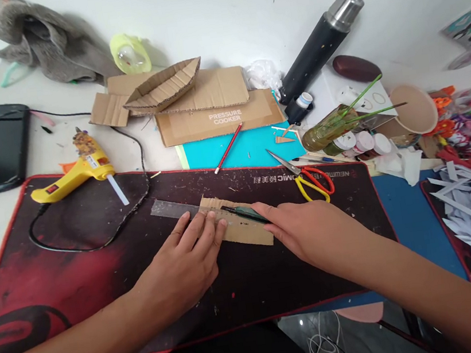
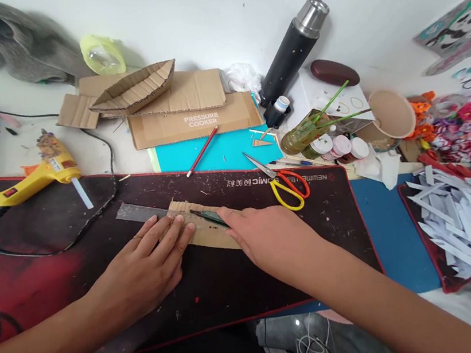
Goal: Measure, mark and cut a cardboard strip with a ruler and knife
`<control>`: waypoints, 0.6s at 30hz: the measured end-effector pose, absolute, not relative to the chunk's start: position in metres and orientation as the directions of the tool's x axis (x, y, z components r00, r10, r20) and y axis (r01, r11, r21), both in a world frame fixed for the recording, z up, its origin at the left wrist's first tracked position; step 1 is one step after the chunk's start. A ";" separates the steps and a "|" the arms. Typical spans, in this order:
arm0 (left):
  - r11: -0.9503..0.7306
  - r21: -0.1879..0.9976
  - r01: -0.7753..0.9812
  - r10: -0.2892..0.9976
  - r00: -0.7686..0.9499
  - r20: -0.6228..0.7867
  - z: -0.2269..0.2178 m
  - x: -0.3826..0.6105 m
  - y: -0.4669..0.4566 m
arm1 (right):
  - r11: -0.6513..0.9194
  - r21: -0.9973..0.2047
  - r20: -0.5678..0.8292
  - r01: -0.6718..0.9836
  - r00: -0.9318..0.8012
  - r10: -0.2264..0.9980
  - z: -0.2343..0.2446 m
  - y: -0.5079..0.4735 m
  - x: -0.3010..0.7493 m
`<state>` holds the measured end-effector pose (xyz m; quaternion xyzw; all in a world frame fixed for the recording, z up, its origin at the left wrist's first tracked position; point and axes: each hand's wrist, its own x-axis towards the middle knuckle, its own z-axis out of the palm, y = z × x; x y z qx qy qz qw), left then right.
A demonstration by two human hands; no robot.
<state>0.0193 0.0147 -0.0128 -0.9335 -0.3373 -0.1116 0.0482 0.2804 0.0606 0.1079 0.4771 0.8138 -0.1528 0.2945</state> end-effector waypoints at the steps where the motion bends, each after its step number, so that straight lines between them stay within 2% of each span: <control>1: -0.767 -0.012 0.642 0.620 0.746 0.245 -0.013 0.019 0.015 | 0.500 0.034 -0.626 0.866 -0.371 0.686 0.108 0.061 0.280; 10: -0.767 0.003 0.642 0.624 0.745 0.234 -0.012 0.019 0.015 | 0.573 0.100 -0.573 0.814 -0.423 0.701 0.112 0.057 0.277; 18: -0.763 0.007 0.646 0.630 0.743 0.226 -0.010 0.019 0.015 | 0.568 0.138 -0.681 0.812 -0.339 0.649 0.119 0.061 0.262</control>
